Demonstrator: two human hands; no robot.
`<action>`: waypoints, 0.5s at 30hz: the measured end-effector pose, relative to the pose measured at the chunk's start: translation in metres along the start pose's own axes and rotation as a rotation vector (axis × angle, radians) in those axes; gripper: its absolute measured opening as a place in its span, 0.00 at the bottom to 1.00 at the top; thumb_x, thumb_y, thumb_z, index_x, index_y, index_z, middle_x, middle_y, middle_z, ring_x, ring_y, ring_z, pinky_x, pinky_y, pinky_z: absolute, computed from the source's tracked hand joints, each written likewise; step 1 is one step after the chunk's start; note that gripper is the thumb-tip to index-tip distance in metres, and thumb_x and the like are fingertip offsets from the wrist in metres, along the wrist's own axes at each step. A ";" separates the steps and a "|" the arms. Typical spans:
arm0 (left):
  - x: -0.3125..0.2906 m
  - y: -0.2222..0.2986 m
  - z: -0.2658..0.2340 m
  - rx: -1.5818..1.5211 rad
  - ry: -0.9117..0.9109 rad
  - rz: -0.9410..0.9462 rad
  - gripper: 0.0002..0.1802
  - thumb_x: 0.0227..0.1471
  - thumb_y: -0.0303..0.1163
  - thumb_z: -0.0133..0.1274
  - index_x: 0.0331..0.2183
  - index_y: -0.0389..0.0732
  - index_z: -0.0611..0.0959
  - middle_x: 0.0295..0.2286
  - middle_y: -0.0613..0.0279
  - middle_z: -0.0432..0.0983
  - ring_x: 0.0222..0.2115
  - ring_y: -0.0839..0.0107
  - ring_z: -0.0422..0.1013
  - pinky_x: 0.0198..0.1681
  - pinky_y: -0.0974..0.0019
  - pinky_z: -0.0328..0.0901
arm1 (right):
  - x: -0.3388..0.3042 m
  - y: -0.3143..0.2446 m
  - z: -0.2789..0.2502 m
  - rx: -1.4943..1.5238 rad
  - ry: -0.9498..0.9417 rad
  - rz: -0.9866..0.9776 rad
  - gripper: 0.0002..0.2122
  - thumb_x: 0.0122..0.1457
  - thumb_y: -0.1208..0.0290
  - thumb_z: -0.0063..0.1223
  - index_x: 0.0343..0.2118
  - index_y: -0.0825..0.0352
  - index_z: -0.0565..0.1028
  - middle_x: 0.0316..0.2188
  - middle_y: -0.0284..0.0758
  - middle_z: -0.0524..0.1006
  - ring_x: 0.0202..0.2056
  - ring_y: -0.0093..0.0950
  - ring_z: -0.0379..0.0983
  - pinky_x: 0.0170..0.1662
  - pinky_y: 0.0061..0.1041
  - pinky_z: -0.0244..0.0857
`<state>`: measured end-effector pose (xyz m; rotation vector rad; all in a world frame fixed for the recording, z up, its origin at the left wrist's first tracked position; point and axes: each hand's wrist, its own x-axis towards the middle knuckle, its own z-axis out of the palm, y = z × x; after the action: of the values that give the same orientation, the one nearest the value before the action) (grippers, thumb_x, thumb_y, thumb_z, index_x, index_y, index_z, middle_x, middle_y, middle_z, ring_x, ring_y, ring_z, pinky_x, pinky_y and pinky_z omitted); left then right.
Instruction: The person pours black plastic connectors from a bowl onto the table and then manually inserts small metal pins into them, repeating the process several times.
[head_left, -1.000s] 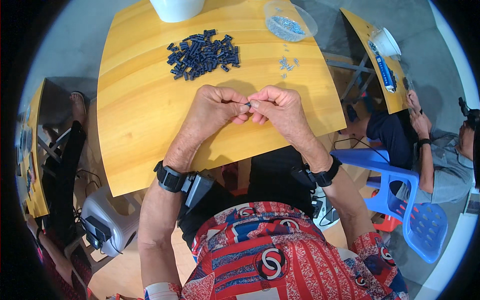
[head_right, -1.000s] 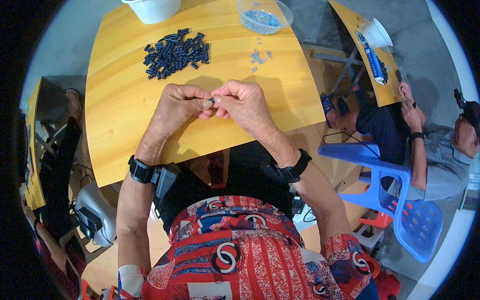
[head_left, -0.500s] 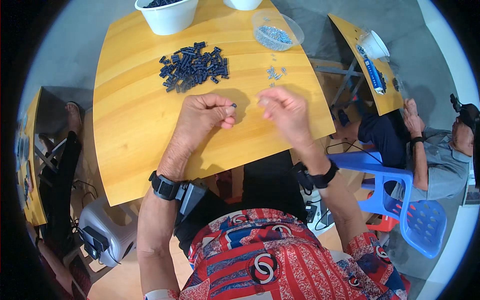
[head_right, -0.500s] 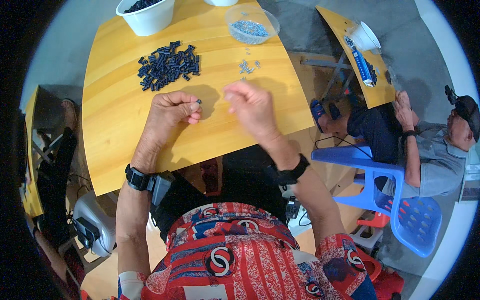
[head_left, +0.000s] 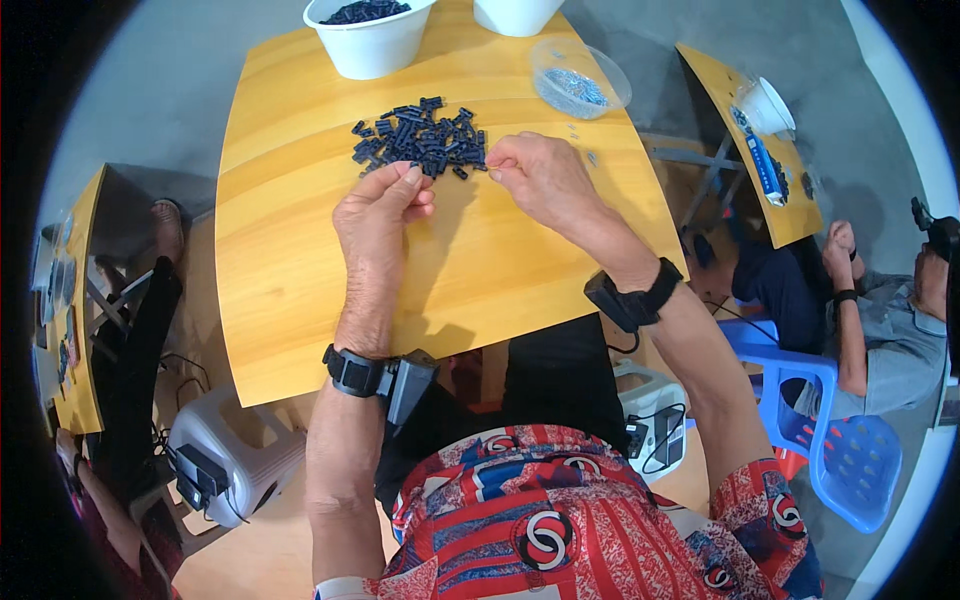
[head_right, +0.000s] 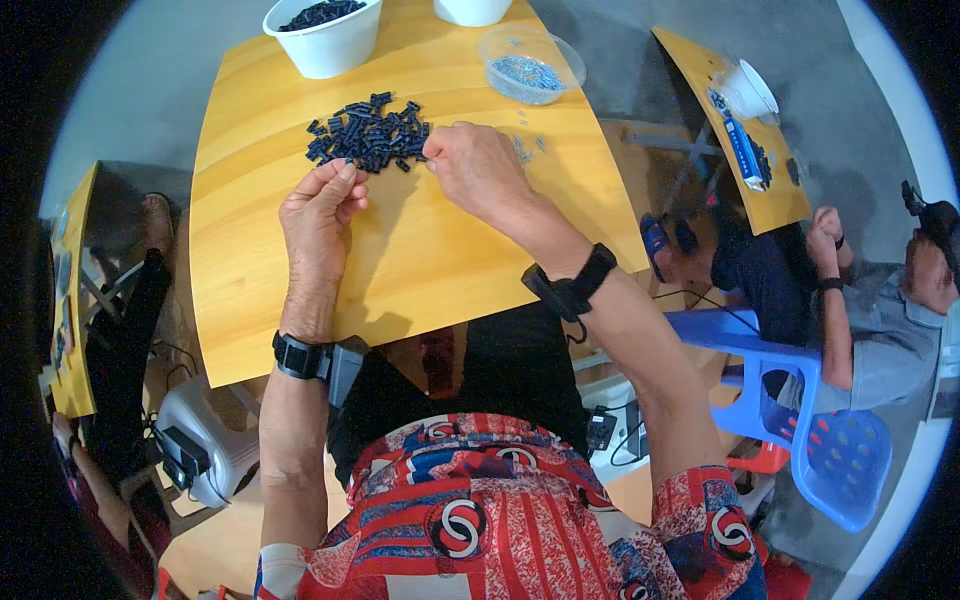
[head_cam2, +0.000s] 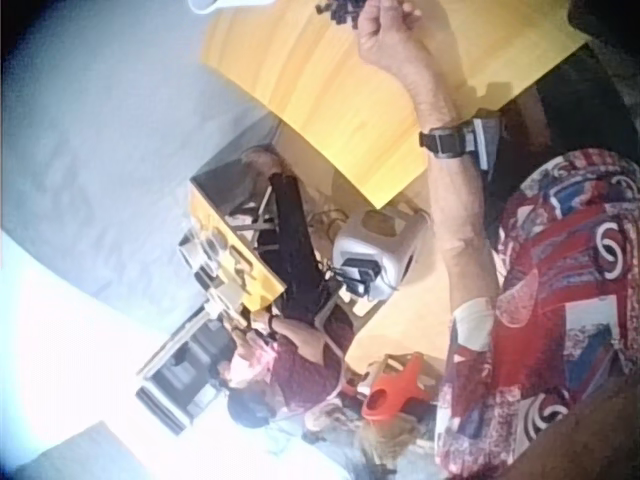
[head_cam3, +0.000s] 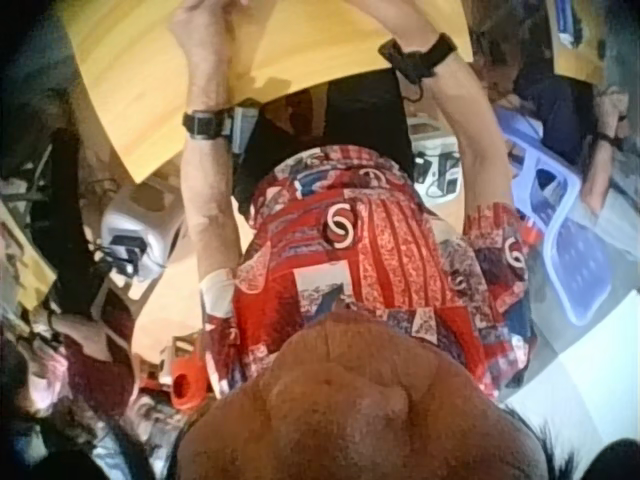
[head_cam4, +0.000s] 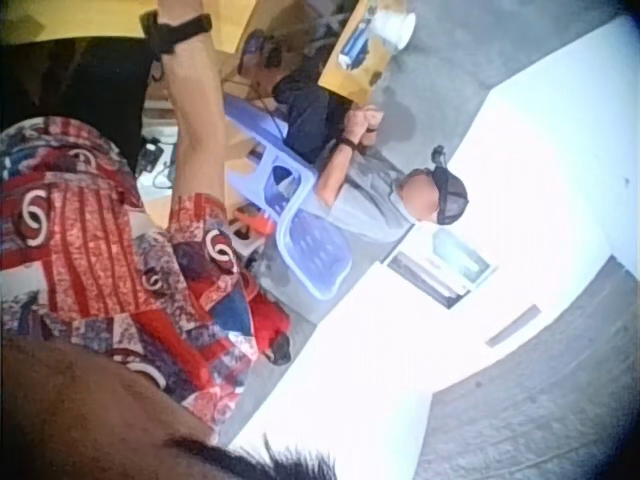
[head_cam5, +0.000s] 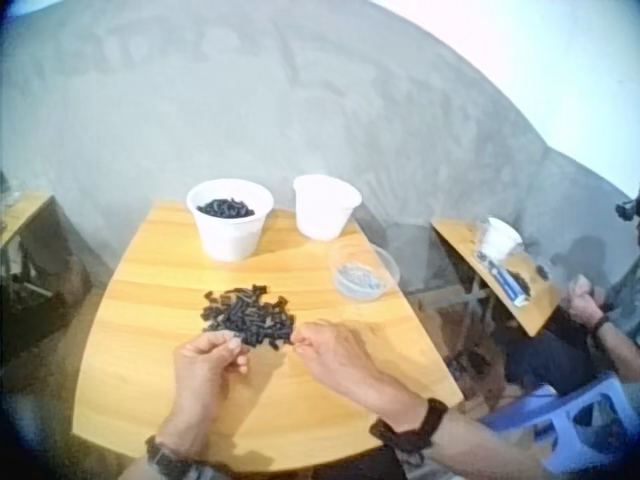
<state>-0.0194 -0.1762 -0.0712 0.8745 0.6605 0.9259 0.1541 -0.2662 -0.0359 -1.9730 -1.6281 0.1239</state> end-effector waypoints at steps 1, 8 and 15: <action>0.000 0.000 0.001 -0.004 0.002 -0.005 0.07 0.50 0.22 0.54 0.33 0.30 0.80 0.25 0.57 0.77 0.23 0.75 0.72 0.26 0.74 0.70 | 0.003 0.004 0.005 -0.002 0.000 -0.005 0.07 0.49 0.74 0.54 0.31 0.69 0.76 0.28 0.42 0.76 0.31 0.39 0.74 0.35 0.32 0.67; 0.000 0.003 0.000 0.013 -0.002 -0.024 0.07 0.50 0.23 0.56 0.33 0.33 0.80 0.27 0.57 0.78 0.23 0.76 0.73 0.25 0.76 0.69 | 0.012 0.002 0.021 -0.144 -0.001 -0.008 0.03 0.49 0.73 0.55 0.24 0.67 0.76 0.26 0.43 0.75 0.30 0.44 0.73 0.35 0.40 0.66; 0.000 0.003 0.000 -0.019 0.002 -0.025 0.07 0.50 0.23 0.56 0.33 0.32 0.80 0.26 0.57 0.78 0.23 0.77 0.72 0.25 0.76 0.69 | 0.012 0.003 0.024 -0.174 -0.017 -0.036 0.03 0.50 0.74 0.52 0.24 0.68 0.73 0.24 0.44 0.73 0.29 0.44 0.72 0.34 0.40 0.66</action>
<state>-0.0206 -0.1748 -0.0691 0.8472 0.6623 0.9096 0.1500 -0.2463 -0.0542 -2.0747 -1.7350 -0.0153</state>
